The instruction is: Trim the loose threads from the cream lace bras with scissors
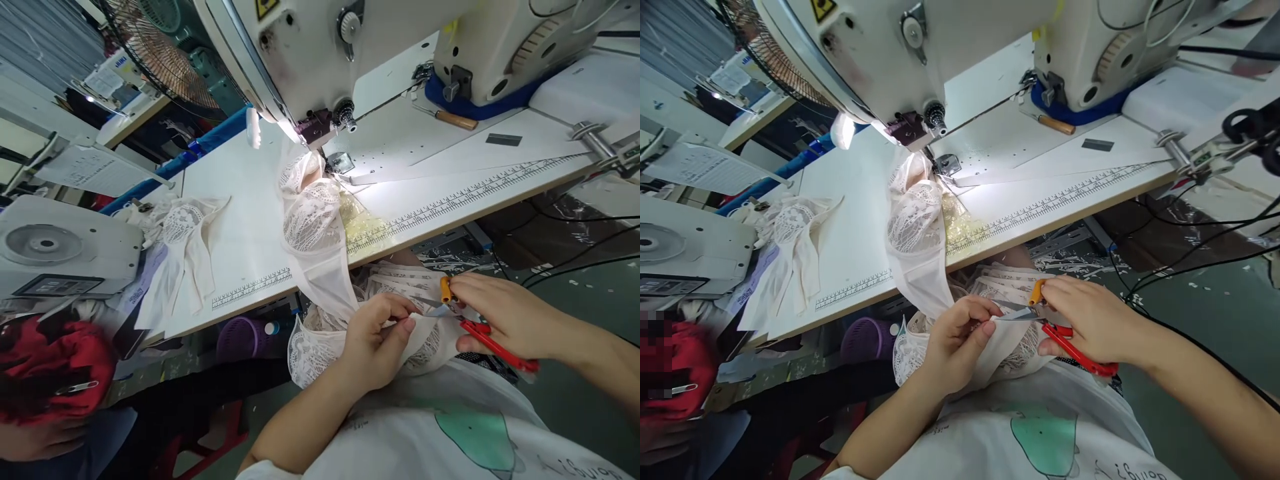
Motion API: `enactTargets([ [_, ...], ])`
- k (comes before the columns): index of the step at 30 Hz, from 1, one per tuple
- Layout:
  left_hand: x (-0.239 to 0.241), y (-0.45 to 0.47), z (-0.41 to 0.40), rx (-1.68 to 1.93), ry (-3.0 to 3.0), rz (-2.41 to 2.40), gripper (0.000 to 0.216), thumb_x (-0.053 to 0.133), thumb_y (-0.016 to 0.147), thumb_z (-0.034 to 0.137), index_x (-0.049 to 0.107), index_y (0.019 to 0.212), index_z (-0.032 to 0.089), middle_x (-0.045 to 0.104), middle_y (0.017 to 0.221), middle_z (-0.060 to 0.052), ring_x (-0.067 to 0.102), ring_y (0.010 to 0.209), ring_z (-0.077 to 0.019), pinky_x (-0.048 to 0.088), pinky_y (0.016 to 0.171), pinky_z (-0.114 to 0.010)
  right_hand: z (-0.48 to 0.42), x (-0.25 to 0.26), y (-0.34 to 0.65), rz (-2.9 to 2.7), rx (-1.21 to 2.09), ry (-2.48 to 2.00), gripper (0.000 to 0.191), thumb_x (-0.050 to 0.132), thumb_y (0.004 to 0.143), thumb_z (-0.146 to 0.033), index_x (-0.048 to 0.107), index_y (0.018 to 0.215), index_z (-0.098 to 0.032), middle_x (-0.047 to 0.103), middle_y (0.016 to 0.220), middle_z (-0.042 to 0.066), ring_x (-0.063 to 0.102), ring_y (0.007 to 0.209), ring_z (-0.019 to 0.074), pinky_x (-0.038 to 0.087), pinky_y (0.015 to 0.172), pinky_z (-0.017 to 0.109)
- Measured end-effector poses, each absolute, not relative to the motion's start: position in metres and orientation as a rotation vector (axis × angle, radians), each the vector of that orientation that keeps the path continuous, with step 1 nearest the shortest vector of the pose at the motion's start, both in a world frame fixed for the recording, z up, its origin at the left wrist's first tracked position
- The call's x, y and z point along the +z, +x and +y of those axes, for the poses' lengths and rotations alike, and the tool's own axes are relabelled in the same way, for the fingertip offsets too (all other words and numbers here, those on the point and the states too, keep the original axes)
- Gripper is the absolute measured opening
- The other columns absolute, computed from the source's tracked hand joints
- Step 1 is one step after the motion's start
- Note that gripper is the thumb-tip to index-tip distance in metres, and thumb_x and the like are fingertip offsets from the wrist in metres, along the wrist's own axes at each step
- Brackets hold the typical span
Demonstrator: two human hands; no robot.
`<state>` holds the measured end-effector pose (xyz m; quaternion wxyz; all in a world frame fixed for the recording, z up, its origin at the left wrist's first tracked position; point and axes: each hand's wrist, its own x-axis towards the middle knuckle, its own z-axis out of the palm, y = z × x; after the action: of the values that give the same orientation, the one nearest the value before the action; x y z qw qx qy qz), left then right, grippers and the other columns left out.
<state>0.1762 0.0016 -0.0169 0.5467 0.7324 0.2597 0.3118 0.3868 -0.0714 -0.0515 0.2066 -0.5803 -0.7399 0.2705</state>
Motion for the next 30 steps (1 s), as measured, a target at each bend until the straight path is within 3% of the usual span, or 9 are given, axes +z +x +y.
enactTargets([
  [7,-0.021,0.175,0.001,0.799,1.658,0.696,0.013,0.054,0.085,0.019,0.051,0.072,0.017,0.062,0.084,-0.007,0.058,0.078,-0.0146,0.046,0.068,-0.026,-0.074,-0.053,0.379,-2.093,0.772,-1.627,0.042,0.050,0.081,-0.063,0.043,0.075,-0.022,0.054,0.075,0.007,0.053,0.072,0.0259,0.041,0.061,0.036],
  [12,-0.023,0.173,0.002,0.811,1.615,0.700,0.013,0.055,0.085,0.021,0.052,0.073,0.018,0.061,0.084,-0.007,0.057,0.077,-0.0146,0.045,0.065,-0.026,-0.075,-0.051,0.378,-2.095,0.701,-1.682,0.039,0.043,0.086,-0.060,0.036,0.072,-0.024,0.051,0.071,0.005,0.052,0.067,0.0242,0.038,0.056,0.032],
  [20,-0.022,0.174,-0.001,0.803,1.540,0.743,0.016,0.056,0.085,0.026,0.052,0.072,0.018,0.061,0.084,-0.007,0.056,0.076,-0.0146,0.044,0.064,-0.025,-0.078,-0.051,0.378,-2.120,0.640,-1.718,0.043,0.036,0.088,-0.064,0.037,0.070,-0.024,0.053,0.068,0.004,0.052,0.062,0.0223,0.036,0.053,0.031],
  [30,-0.023,0.174,-0.002,0.791,1.491,0.773,0.021,0.057,0.084,0.033,0.051,0.071,0.018,0.061,0.082,-0.007,0.057,0.077,-0.0155,0.046,0.068,-0.028,-0.080,-0.057,0.376,-1.971,0.671,-1.674,0.048,0.037,0.088,-0.063,0.027,0.060,-0.026,0.042,0.053,-0.001,0.041,0.049,0.0177,0.031,0.047,0.030],
])
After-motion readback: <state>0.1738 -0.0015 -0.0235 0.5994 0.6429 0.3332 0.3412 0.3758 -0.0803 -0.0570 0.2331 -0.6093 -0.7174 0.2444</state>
